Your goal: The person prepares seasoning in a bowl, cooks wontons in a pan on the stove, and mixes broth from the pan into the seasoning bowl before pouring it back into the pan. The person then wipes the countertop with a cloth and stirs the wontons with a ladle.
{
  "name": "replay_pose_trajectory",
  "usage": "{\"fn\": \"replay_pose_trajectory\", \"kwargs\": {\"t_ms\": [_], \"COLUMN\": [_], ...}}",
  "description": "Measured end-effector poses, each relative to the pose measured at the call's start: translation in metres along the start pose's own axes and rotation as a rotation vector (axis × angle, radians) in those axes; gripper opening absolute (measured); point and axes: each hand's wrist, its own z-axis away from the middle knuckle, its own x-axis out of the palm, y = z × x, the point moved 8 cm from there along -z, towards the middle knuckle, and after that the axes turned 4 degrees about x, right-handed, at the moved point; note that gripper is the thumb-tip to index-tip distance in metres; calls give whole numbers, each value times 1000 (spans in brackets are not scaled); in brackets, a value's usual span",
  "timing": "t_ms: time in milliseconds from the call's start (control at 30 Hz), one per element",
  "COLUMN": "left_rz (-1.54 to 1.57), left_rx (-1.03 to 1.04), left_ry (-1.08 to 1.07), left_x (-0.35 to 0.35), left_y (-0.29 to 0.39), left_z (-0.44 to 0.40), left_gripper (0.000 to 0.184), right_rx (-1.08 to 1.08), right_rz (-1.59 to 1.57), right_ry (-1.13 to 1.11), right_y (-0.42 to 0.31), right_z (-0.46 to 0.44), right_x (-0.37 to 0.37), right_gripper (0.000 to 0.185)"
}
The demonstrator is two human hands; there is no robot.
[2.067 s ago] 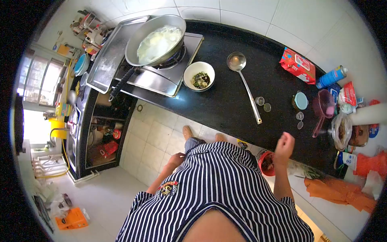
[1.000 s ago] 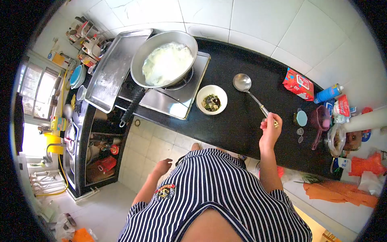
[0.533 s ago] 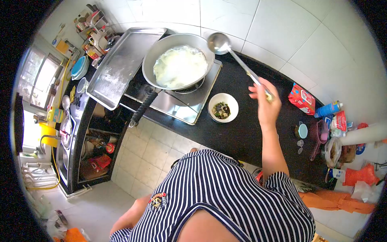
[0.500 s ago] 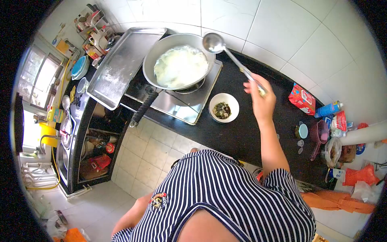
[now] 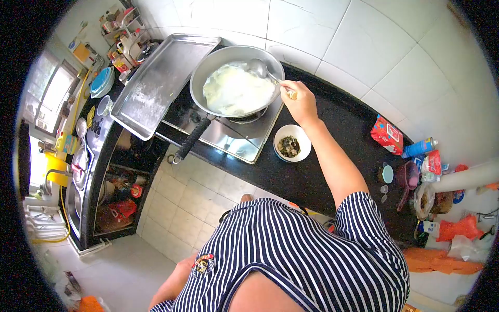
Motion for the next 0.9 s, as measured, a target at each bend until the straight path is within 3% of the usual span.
{"fn": "replay_pose_trajectory", "kwargs": {"t_ms": [33, 67, 133, 500, 600, 633, 733, 800, 900], "left_rz": [7, 9, 12, -26, -85, -59, 54, 67, 94], "left_rx": [1, 6, 14, 76, 106, -6, -91, -89, -35], "left_ry": [4, 3, 5, 12, 15, -51, -89, -97, -34], "left_x": [0, 0, 1, 2, 2, 3, 12, 14, 14], "left_y": [-1, -1, -3, -8, -1, 1, -14, -15, -14], "left_z": [-1, -1, -4, -6, -8, -6, -6, -6, -5], "left_gripper": [46, 45, 45, 45, 44, 50, 67, 66, 55], "right_rx": [172, 170, 549, 808, 729, 707, 572, 527, 239], "right_rz": [-87, -84, -216, -577, -619, -601, -562, -565, -314], "right_ry": [18, 16, 33, 57, 41, 16, -56, -79, -228], "right_y": [10, 5, 9, 7, -6, -9, -21, -23, -47], "right_z": [3, 6, 15, 24, 16, 12, -3, -9, -22], "right_x": [-1, -3, -11, 9, 20, 26, 41, 51, 61], "right_gripper": [17, 17, 18, 28, 28, 26, 27, 23, 20]}}
